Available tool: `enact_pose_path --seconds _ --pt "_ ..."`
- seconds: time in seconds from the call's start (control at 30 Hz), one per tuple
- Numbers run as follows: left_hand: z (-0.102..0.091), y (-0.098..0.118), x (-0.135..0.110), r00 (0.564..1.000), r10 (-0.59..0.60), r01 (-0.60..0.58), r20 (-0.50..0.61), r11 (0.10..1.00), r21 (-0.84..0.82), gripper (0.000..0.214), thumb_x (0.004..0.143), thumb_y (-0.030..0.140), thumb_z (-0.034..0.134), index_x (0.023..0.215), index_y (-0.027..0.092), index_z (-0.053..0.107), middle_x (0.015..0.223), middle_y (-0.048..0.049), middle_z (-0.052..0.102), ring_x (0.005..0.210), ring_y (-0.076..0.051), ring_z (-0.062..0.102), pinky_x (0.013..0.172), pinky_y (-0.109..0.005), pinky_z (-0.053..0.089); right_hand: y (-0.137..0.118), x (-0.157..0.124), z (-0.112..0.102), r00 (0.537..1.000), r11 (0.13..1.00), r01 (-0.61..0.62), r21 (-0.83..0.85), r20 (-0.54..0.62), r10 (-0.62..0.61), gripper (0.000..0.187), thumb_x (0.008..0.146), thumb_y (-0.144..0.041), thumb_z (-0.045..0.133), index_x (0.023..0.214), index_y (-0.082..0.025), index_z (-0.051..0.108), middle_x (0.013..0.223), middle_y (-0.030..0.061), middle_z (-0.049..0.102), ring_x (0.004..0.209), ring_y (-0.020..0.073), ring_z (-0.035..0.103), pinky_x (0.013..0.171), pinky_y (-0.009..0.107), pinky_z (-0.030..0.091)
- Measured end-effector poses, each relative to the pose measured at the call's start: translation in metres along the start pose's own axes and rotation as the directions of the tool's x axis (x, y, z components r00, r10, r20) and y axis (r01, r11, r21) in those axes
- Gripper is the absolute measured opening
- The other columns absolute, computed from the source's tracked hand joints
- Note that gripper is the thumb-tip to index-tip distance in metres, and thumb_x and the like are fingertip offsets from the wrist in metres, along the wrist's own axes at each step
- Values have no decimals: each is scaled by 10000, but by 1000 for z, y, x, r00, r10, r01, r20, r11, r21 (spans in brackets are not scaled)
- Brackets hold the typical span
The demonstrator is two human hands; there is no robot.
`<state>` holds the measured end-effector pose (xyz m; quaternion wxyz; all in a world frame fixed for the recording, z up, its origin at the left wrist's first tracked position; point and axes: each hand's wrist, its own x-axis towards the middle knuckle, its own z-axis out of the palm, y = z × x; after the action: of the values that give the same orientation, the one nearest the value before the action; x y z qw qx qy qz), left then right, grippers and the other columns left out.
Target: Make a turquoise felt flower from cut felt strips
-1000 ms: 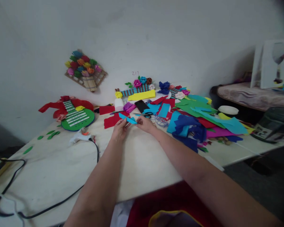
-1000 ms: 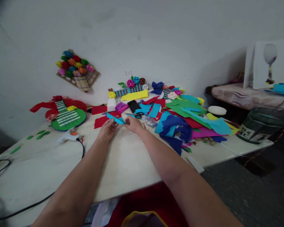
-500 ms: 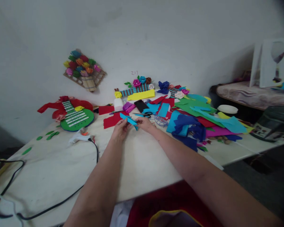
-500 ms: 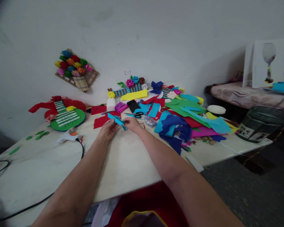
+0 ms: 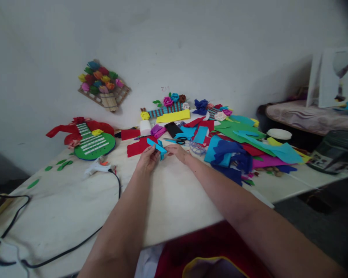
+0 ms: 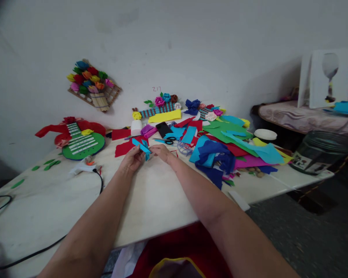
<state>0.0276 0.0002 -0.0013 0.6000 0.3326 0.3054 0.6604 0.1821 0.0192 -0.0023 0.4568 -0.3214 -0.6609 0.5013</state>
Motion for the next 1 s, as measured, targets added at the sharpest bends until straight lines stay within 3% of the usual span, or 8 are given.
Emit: enact_pose_path --seconds 0.2,0.37,0.5,0.77,1.0 --pt "-1 1 2 999 7 -8 -52 1000 -9 105 728 162 631 635 155 583 657 -25 631 683 -118 617 687 -228 528 -1 1 2 1000 985 0 171 5 -1 173 623 -202 506 635 -138 666 712 31 663 725 140 604 752 293 469" --pt "-3 -1 4 996 16 -17 -93 1000 -5 107 707 183 664 638 158 587 686 -39 652 745 -145 637 691 -232 539 -3 1 7 999 992 -15 127 -26 19 118 551 -141 566 618 -137 663 615 1 640 639 125 579 766 310 455" --pt "0 2 1 993 -34 27 -111 998 -59 102 722 154 647 635 150 592 666 -41 655 680 -136 642 613 -200 547 -1 2 8 999 991 10 137 -40 -5 137 525 -208 662 647 -146 664 621 -14 634 615 123 569 752 323 450" --pt "8 10 -8 981 -162 139 -107 971 -192 126 791 78 533 673 103 570 584 -25 628 517 -83 613 455 -104 491 -1 3 8 992 996 37 79 -127 -26 179 532 -285 671 582 -126 607 524 -32 560 530 86 489 599 255 403" --pt "7 8 -7 981 -183 171 -65 973 -157 137 797 62 507 685 95 578 556 -23 614 498 -84 603 416 -101 475 0 6 9 980 997 18 72 -200 -4 177 535 -246 673 582 -149 532 462 -52 511 450 79 458 501 226 375"
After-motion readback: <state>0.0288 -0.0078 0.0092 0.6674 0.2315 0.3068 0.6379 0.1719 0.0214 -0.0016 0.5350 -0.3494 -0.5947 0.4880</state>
